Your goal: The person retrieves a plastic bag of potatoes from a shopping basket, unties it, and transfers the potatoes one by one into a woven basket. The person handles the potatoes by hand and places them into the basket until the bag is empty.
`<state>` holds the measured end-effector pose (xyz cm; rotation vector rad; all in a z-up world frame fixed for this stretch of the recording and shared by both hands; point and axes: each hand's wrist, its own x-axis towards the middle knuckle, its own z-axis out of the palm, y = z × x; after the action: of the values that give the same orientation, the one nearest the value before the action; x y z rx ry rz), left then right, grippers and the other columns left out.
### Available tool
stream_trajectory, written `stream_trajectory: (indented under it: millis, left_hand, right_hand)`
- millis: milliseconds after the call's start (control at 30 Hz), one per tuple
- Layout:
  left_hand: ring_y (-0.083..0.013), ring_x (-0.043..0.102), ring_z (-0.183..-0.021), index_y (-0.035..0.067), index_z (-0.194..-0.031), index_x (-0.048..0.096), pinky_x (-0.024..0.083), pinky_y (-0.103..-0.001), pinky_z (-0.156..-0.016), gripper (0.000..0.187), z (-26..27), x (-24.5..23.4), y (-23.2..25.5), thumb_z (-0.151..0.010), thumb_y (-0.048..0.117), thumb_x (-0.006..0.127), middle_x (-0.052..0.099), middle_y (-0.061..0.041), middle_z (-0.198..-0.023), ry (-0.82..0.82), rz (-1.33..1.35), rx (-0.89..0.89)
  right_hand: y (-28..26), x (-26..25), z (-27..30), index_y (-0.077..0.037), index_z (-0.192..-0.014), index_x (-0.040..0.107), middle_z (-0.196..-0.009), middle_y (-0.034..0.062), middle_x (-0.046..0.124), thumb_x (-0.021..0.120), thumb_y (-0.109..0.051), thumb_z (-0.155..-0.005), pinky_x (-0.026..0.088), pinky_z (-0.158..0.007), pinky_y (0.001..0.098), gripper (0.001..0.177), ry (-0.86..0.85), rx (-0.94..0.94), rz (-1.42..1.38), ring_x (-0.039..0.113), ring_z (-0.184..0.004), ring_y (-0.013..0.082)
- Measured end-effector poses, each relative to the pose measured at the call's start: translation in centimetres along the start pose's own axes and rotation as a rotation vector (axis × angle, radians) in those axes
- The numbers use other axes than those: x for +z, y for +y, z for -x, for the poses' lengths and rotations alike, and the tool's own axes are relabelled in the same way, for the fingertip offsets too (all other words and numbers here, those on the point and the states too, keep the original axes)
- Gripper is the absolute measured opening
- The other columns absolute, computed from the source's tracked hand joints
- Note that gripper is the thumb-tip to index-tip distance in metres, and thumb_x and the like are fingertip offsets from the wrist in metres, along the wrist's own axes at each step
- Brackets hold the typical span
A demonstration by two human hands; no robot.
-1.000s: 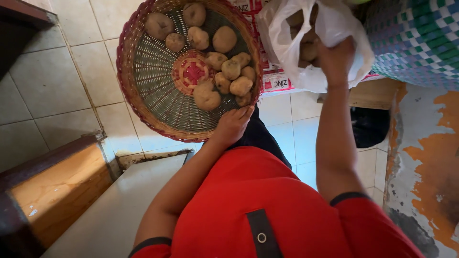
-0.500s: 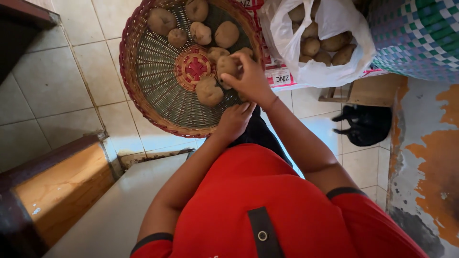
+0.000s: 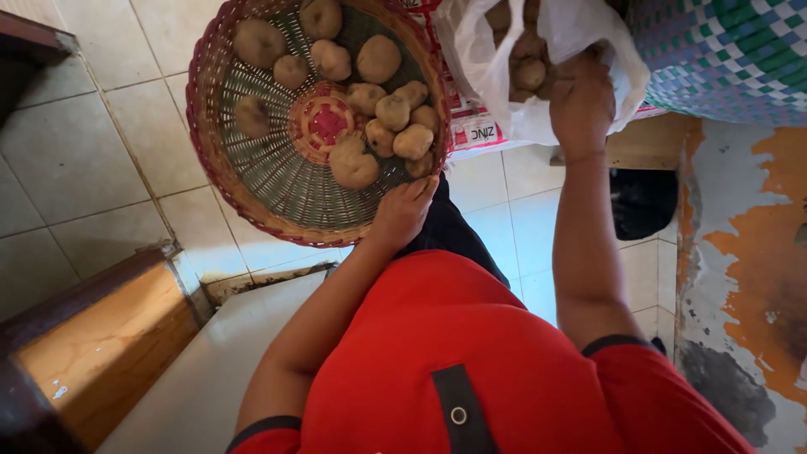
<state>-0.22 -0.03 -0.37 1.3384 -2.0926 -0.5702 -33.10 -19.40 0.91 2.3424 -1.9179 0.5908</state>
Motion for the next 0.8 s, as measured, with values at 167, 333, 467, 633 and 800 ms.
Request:
stream_trajectory:
  millis: [167, 333, 467, 633, 800]
  left_hand:
    - [-0.0269, 0.066, -0.092, 0.003, -0.138, 0.06, 0.053, -0.04, -0.08, 0.048, -0.2, -0.2, -0.1, -0.091, 0.008, 0.067, 0.066, -0.008, -0.124, 0.023, 0.005, 0.015]
    - [-0.0267, 0.065, -0.089, 0.002, -0.138, 0.06, 0.053, -0.04, -0.078, 0.048, -0.4, -0.7, 0.1, -0.09, 0.007, 0.068, 0.067, -0.009, -0.125, 0.009, 0.019, 0.018]
    - [-0.0261, 0.065, -0.087, 0.002, -0.137, 0.061, 0.053, -0.04, -0.076, 0.048, -0.4, -0.7, 0.2, -0.09, 0.006, 0.069, 0.067, -0.008, -0.125, 0.007, 0.019, 0.009]
    - [-0.0264, 0.066, -0.089, 0.002, -0.139, 0.06, 0.053, -0.04, -0.077, 0.051, -0.3, -0.7, 0.2, -0.089, 0.005, 0.069, 0.067, -0.009, -0.127, 0.015, 0.02, 0.016]
    - [-0.027, 0.066, -0.09, 0.002, -0.14, 0.06, 0.054, -0.04, -0.077, 0.051, -0.3, -0.7, 0.2, -0.09, 0.005, 0.069, 0.067, -0.009, -0.127, 0.016, 0.026, 0.02]
  right_hand:
    - [-0.3, -1.1, -1.9, -0.015, -0.114, 0.071, -0.114, 0.0144, 0.069, 0.08, -0.033, -0.085, 0.05, -0.087, 0.0525, 0.035, -0.199, 0.188, 0.145, 0.064, -0.107, 0.0377]
    - [0.1, -1.0, -1.9, -0.018, -0.106, 0.074, -0.111, 0.0115, 0.071, 0.084, -0.052, -0.088, 0.05, -0.086, 0.0522, 0.04, -0.383, 0.34, 0.179, 0.066, -0.105, 0.0343]
    - [8.7, 6.3, 0.7, -0.009, -0.103, 0.073, -0.1, 0.0125, 0.073, 0.083, -0.044, -0.079, 0.055, -0.077, 0.0472, 0.043, -0.088, -0.017, 0.35, 0.07, -0.091, 0.0321]
    - [1.5, -0.6, -1.4, -0.012, -0.095, 0.073, -0.097, 0.0142, 0.073, 0.08, -0.037, -0.087, 0.053, -0.073, 0.0485, 0.027, -0.184, 0.194, 0.188, 0.069, -0.088, 0.0376]
    - [3.0, 1.5, 0.1, -0.015, -0.09, 0.073, -0.105, 0.0122, 0.073, 0.064, -0.018, -0.104, 0.053, -0.084, 0.0481, 0.017, -0.07, 0.179, -0.014, 0.068, -0.097, 0.0365]
